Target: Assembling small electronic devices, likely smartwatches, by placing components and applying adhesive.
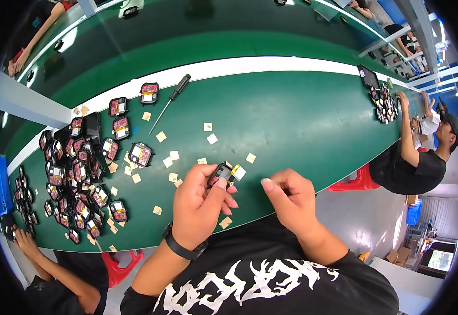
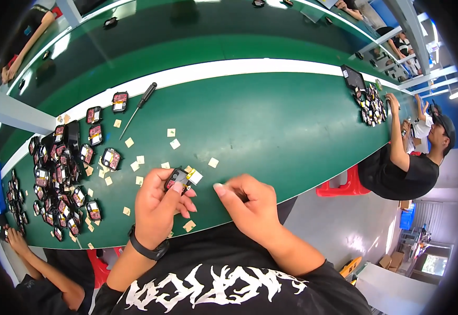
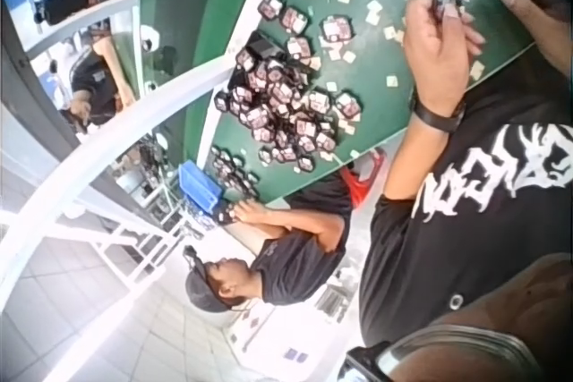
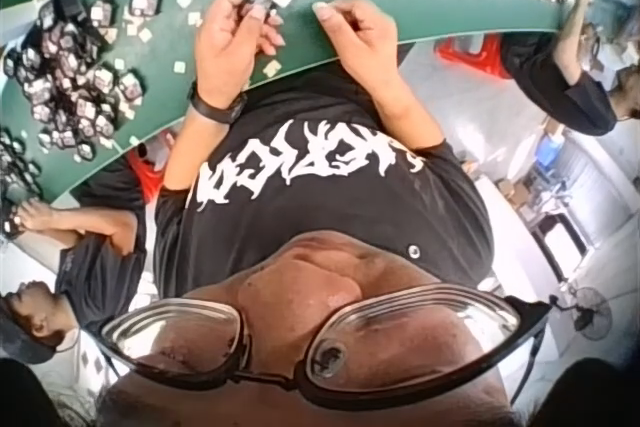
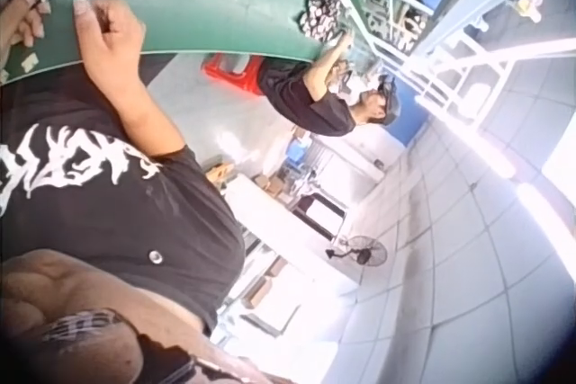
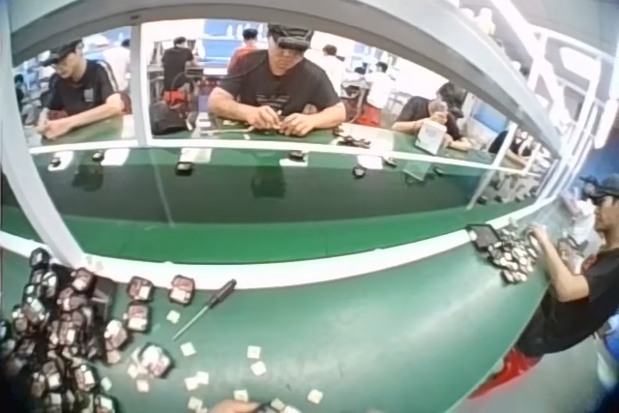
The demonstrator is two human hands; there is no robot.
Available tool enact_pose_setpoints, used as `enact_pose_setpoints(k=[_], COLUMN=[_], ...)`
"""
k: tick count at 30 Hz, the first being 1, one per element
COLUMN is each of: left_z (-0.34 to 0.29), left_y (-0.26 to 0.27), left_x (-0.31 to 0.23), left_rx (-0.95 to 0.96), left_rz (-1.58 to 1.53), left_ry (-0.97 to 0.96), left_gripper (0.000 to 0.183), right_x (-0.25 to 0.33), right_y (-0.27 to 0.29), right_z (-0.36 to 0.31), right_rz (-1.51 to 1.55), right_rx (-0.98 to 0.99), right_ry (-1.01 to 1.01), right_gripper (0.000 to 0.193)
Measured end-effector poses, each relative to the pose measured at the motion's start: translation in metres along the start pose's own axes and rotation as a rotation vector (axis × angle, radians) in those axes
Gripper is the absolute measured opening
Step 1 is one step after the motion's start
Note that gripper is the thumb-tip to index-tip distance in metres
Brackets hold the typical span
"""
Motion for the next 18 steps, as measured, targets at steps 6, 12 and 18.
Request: enact_pose_setpoints(k=[6, 12, 18], left_z=[0.001, -0.001, -0.002], left_y=[0.0, 0.0, 0.001], left_x=[0.003, 0.001, 0.003], left_rx=[0.003, 0.005, 0.007], left_rz=[0.033, 0.091, 0.148], left_ry=[-0.022, -0.056, -0.058], left_gripper=[0.014, 0.008, 0.008], right_x=[0.031, 0.028, 0.036], right_y=[-0.016, -0.012, -0.017], right_z=[0.032, 0.038, 0.036], right_rz=[-0.351, -0.474, -0.305], right_rx=[0.136, 0.288, 0.289], right_ry=[0.29, 0.466, 0.141], right_gripper=[0.033, 0.029, 0.014])
Point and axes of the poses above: each hand's wrist, its own z-axis towards the middle knuckle, its own y-axis out of the back of the hand, x = y × z, the point moved 4 cm from there along z, towards the middle knuckle, and after that the axes turned 12 degrees about x, right-handed, at the moved point
